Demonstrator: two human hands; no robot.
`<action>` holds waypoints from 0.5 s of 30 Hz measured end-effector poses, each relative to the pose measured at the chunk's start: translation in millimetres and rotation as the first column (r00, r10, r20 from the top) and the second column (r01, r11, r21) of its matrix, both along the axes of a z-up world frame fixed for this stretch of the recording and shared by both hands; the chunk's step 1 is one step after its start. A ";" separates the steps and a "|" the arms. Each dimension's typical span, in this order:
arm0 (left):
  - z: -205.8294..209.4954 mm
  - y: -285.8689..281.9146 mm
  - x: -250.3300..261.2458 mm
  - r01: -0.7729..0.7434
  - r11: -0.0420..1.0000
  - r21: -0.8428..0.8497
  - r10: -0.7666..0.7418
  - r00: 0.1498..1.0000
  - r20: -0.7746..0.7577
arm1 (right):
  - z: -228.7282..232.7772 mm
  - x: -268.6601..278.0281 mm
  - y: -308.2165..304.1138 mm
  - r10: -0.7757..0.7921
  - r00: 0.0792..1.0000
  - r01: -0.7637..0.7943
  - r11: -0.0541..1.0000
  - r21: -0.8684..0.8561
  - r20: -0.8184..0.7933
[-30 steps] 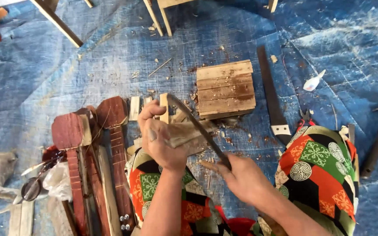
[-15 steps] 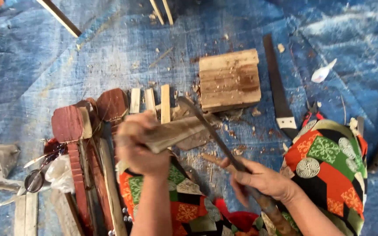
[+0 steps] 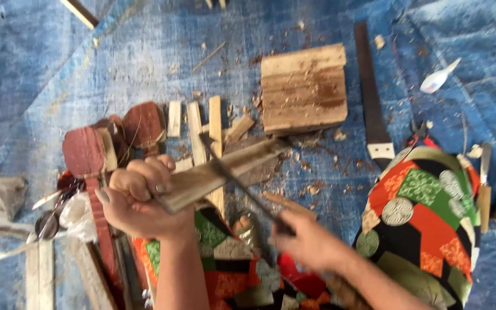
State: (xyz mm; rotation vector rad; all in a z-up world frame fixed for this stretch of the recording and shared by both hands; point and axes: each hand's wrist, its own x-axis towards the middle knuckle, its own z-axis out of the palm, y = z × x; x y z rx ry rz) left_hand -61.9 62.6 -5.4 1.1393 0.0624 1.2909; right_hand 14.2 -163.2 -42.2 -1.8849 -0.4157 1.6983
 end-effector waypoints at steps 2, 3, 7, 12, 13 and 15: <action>1.4 -2.6 9.2 0.020 1.000 -0.002 -0.020 1.000 0.017 | -12.2 -3.4 -13.1 -0.078 0.997 0.079 0.991 0.106 -0.015; 0.8 -7.7 0.6 0.030 0.999 -0.019 -0.030 1.000 -0.007 | -19.3 -18.1 -23.4 -0.143 0.987 0.155 0.970 0.189 -0.077; 9.8 -6.3 5.0 -0.005 0.990 -0.143 0.012 0.999 0.053 | -18.3 -4.5 -5.5 -0.092 0.979 0.027 0.942 0.334 0.180; -2.9 -0.1 8.3 0.003 0.999 0.043 -0.004 1.000 0.012 | -13.2 -11.4 -19.5 -0.134 0.984 0.144 0.986 0.088 -0.115; -2.7 -0.9 3.9 0.000 0.999 0.033 0.001 1.000 -0.012 | -12.6 -9.7 -14.4 -0.131 0.982 0.142 0.987 0.075 -0.138; 4.5 2.8 8.3 0.012 0.996 -0.094 -0.007 0.999 0.048 | -6.3 7.1 1.5 -0.134 0.991 0.133 0.985 0.109 0.005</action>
